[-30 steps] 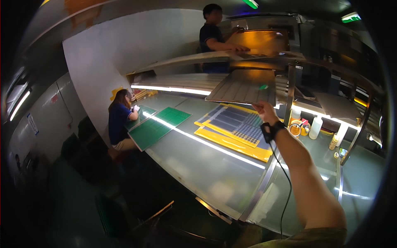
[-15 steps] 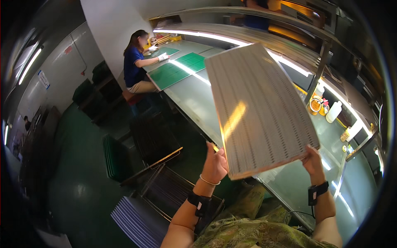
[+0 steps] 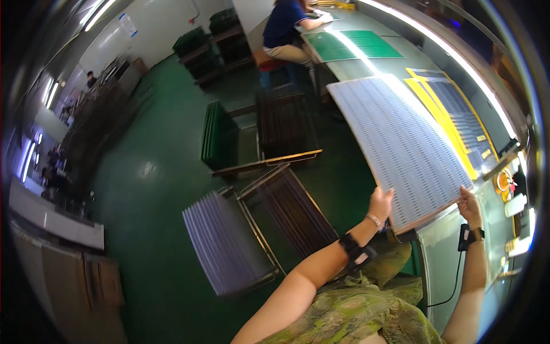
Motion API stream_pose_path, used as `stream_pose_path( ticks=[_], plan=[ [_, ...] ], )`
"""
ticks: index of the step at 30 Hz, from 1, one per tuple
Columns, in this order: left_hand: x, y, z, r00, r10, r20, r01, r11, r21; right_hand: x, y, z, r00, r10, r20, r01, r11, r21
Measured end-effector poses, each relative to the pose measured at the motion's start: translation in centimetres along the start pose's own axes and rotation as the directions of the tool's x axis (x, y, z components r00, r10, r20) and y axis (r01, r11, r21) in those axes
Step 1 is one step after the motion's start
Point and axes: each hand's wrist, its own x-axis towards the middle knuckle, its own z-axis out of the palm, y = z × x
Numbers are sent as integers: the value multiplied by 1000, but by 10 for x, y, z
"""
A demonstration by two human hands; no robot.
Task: Inspecting and organizing large printed circuit board or solar panels at a factory workstation.
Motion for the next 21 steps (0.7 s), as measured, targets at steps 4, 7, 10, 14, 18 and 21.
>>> stream_pose_path(
  ticks=[4,7,10,14,18,21],
  plan=[
    [23,-19,14,984,170,-43,-124,845,519,7,22,-23,926,-300,-228,19,642,-766],
    [4,-14,-42,982,190,4,-135,684,717,-24,37,11,976,-135,-169,-123,294,-948],
    [-25,-4,-129,979,157,-128,-4,645,764,-133,91,83,992,92,-89,-125,529,-840],
    [-63,-81,-337,871,-77,-485,481,327,813,-237,168,137,881,370,-293,-445,859,-253],
    [-160,-128,-526,636,-369,-678,717,-43,696,-284,200,46,872,334,-357,-221,921,322],
    [-168,-115,-554,317,-298,-900,947,146,285,-290,228,1,872,112,-477,88,922,376]
  ],
)
